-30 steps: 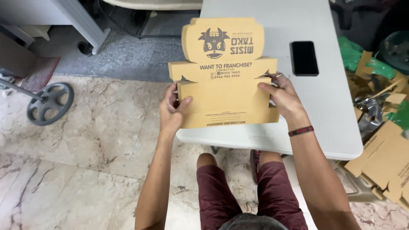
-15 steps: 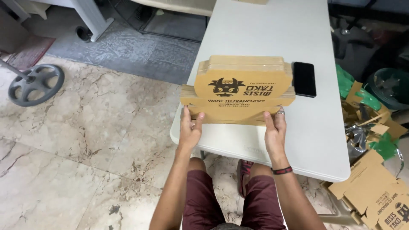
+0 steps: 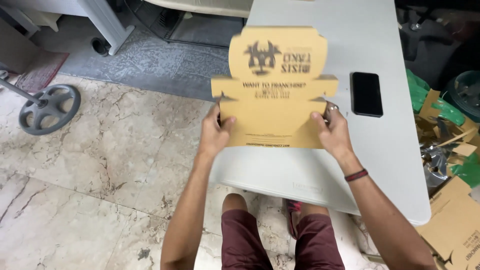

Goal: Folding flat cardboard templates into boxes and organizing them into stacks.

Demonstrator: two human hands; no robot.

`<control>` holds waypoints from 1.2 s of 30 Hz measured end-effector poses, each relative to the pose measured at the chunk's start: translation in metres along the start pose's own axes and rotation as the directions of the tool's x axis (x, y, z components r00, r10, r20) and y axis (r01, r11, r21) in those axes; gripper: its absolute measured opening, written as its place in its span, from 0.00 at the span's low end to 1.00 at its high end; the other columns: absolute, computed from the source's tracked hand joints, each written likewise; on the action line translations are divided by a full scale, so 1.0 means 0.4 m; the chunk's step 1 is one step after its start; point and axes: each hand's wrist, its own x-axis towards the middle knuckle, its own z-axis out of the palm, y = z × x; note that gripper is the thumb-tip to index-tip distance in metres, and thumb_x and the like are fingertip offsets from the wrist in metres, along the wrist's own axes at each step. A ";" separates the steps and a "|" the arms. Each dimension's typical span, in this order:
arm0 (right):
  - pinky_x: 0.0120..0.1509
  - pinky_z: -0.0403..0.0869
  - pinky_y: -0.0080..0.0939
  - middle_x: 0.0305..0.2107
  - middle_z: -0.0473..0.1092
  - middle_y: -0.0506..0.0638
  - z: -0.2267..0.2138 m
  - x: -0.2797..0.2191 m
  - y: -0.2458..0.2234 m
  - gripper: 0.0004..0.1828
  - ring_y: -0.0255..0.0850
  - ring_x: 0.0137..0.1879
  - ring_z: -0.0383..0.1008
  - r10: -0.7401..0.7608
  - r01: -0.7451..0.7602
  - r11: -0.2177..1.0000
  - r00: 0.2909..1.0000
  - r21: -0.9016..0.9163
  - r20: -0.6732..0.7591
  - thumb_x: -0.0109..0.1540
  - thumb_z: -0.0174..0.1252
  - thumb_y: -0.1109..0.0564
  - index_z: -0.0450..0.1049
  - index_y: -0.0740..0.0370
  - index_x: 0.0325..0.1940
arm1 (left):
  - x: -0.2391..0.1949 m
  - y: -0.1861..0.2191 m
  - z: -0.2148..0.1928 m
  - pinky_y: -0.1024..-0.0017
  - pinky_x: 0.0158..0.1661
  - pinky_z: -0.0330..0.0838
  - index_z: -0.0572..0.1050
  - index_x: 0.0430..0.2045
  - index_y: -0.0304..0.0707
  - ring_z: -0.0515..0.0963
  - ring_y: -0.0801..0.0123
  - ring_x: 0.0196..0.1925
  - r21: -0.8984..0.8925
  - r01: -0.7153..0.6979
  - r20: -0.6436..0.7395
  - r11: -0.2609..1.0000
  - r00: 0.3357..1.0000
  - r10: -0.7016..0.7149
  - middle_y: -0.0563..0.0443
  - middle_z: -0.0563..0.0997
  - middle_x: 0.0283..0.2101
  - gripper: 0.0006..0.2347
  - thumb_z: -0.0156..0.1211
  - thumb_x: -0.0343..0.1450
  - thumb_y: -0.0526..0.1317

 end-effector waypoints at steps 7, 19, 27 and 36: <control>0.28 0.73 0.38 0.25 0.72 0.49 0.158 0.181 0.080 0.17 0.39 0.30 0.75 0.466 -0.470 0.883 0.878 0.007 0.104 0.64 0.64 0.45 0.78 0.60 0.46 | 0.307 -0.313 -0.017 0.62 0.41 0.79 0.85 0.37 0.46 0.86 0.61 0.41 0.245 0.541 0.108 0.804 0.809 -0.578 0.47 0.86 0.35 0.14 0.74 0.59 0.42; 0.60 0.77 0.57 0.51 0.72 0.70 0.168 0.317 -0.069 0.34 0.62 0.59 0.75 0.621 -0.574 0.780 0.760 -0.251 0.191 0.67 0.63 0.44 0.67 0.76 0.64 | 0.438 -0.246 0.020 0.51 0.57 0.71 0.73 0.56 0.24 0.73 0.38 0.64 0.398 0.577 0.107 0.714 0.743 -0.660 0.29 0.76 0.59 0.30 0.75 0.58 0.33; 0.51 0.79 0.57 0.38 0.75 0.67 0.175 0.300 0.022 0.22 0.62 0.49 0.78 0.484 -0.441 0.815 0.875 -0.375 0.023 0.63 0.61 0.46 0.76 0.70 0.47 | 0.467 -0.289 0.000 0.49 0.58 0.72 0.66 0.64 0.26 0.71 0.39 0.65 0.534 0.561 0.101 0.633 0.700 -0.707 0.31 0.73 0.62 0.34 0.74 0.62 0.37; 0.61 0.74 0.64 0.50 0.71 0.79 -0.174 -0.181 -0.078 0.25 0.67 0.56 0.75 0.556 -0.494 0.758 0.830 0.425 -0.027 0.72 0.40 0.54 0.69 0.81 0.61 | 0.119 -0.141 0.090 0.37 0.63 0.58 0.68 0.63 0.30 0.71 0.34 0.64 0.429 -0.293 -0.005 0.854 0.945 0.327 0.30 0.73 0.61 0.25 0.69 0.72 0.35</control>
